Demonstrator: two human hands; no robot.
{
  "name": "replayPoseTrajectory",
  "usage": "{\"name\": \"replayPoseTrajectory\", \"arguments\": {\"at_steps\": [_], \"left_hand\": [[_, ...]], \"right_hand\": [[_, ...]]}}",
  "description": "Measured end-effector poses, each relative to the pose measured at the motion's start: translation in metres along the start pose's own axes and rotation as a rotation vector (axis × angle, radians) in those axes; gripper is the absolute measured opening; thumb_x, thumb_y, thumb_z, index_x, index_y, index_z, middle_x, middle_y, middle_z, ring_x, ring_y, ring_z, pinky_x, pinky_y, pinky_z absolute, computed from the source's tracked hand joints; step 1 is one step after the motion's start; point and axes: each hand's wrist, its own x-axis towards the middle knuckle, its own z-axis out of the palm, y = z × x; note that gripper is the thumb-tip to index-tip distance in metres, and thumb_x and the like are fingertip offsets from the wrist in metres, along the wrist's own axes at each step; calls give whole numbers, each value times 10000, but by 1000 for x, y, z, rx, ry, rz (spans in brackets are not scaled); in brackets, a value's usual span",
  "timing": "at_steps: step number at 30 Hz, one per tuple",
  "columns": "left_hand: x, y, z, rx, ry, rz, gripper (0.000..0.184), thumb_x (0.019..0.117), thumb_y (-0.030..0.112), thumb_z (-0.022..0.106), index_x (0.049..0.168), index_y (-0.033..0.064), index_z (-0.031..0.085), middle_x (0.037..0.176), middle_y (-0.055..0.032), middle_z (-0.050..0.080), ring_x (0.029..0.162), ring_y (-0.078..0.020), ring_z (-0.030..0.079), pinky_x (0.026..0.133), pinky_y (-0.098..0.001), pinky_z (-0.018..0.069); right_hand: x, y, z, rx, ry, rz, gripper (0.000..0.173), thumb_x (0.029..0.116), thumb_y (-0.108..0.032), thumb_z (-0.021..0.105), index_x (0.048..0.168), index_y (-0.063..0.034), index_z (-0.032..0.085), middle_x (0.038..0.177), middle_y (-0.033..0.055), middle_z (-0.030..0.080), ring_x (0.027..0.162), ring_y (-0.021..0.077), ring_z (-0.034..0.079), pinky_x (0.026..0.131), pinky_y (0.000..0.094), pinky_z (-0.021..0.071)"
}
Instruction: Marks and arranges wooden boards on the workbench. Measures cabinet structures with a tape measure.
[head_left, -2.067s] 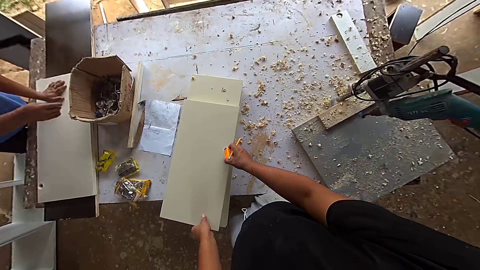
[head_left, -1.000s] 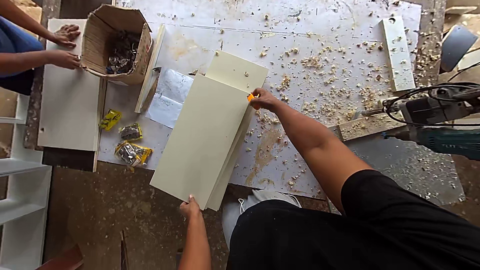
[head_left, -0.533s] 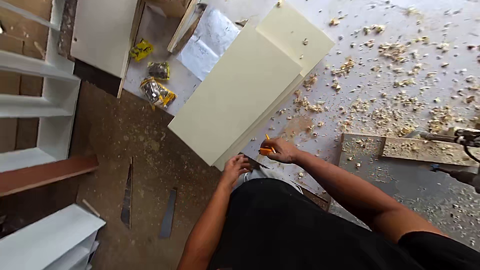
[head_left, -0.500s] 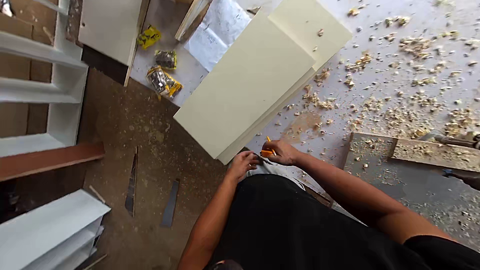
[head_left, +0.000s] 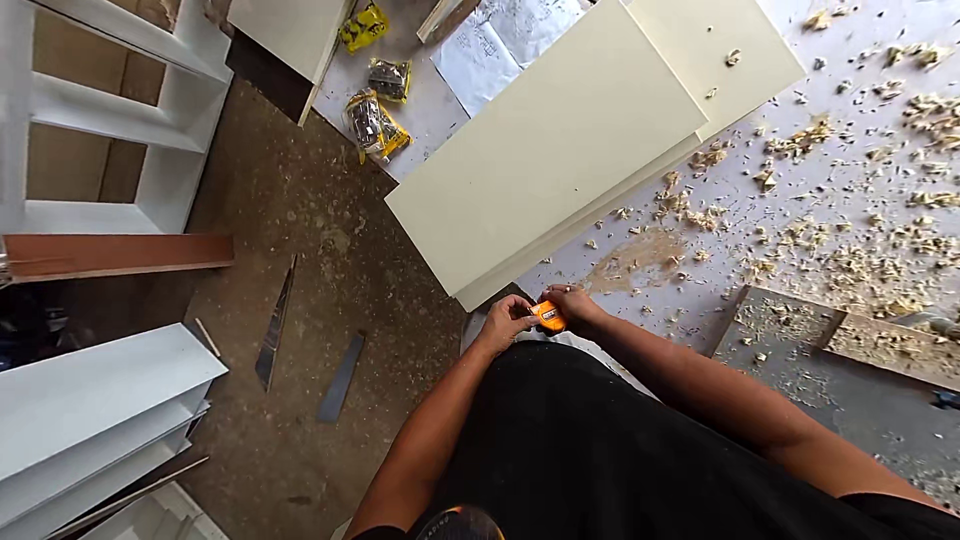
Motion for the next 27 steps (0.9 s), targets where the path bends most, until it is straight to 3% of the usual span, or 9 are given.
{"name": "replayPoseTrajectory", "arguments": {"at_steps": [2,6,9,11,14,17,21,24,27], "left_hand": [[-3,-5,-2,12,15,-2,251,886,84,768,1026,-51,609,898,-105,681,753,-183,688,729,-356,616],[-7,-17,-8,-12,-2,-42,206,951,125,705,999,-33,582,844,-84,678,697,-161,673,674,-334,599],[-20,-24,-19,-138,-135,-58,151,942,113,682,957,35,554,829,-42,665,682,-130,645,650,-298,564],[-33,-24,-29,-295,-175,-44,184,878,73,720,927,78,543,856,-32,657,704,-130,642,657,-291,563],[-50,-21,-53,-402,21,-23,234,812,33,734,925,102,540,851,-22,652,665,-125,626,612,-287,551],[-48,-35,-82,-431,406,-61,103,962,-14,579,1042,24,527,834,-79,676,693,-166,670,644,-312,585],[-20,-51,-101,-376,774,-227,167,1013,5,587,1157,-75,561,892,-177,688,734,-221,704,679,-345,613],[-3,-55,-105,-348,865,-265,212,1017,23,597,1204,-70,564,951,-190,677,757,-222,705,681,-352,617],[2,-54,-100,-303,875,-233,307,1030,24,570,1311,-78,501,1035,-206,671,807,-221,706,711,-370,616]], "right_hand": [[1,5,-3,-148,-111,-192,198,1065,-153,497,1112,-6,622,988,135,733,841,220,722,753,399,607],[-1,10,-5,-448,-371,-289,420,880,-419,786,1085,-72,667,854,49,670,641,122,616,524,293,513],[4,-2,-15,-783,-401,-273,506,773,-423,864,1051,-47,670,848,98,671,638,183,634,575,385,559],[11,-15,-38,-983,-320,-255,436,801,-387,808,1026,-29,699,905,156,681,790,280,662,736,527,555],[22,-47,-106,-1148,-180,-274,310,896,-328,734,990,-34,713,879,175,685,824,330,672,771,608,532],[27,-88,-194,-1286,-14,-399,125,934,-235,709,982,-131,761,842,114,719,772,317,694,721,642,543],[-4,-166,-260,-1523,172,-427,90,949,-169,698,972,-206,777,868,121,738,841,382,706,739,706,512],[-27,-211,-262,-1641,292,-377,91,987,-221,692,979,-209,782,857,152,734,855,421,699,741,704,497],[-33,-236,-233,-1688,385,-314,168,1000,-197,645,1093,-191,786,1033,211,742,1033,492,674,859,739,477]]}}
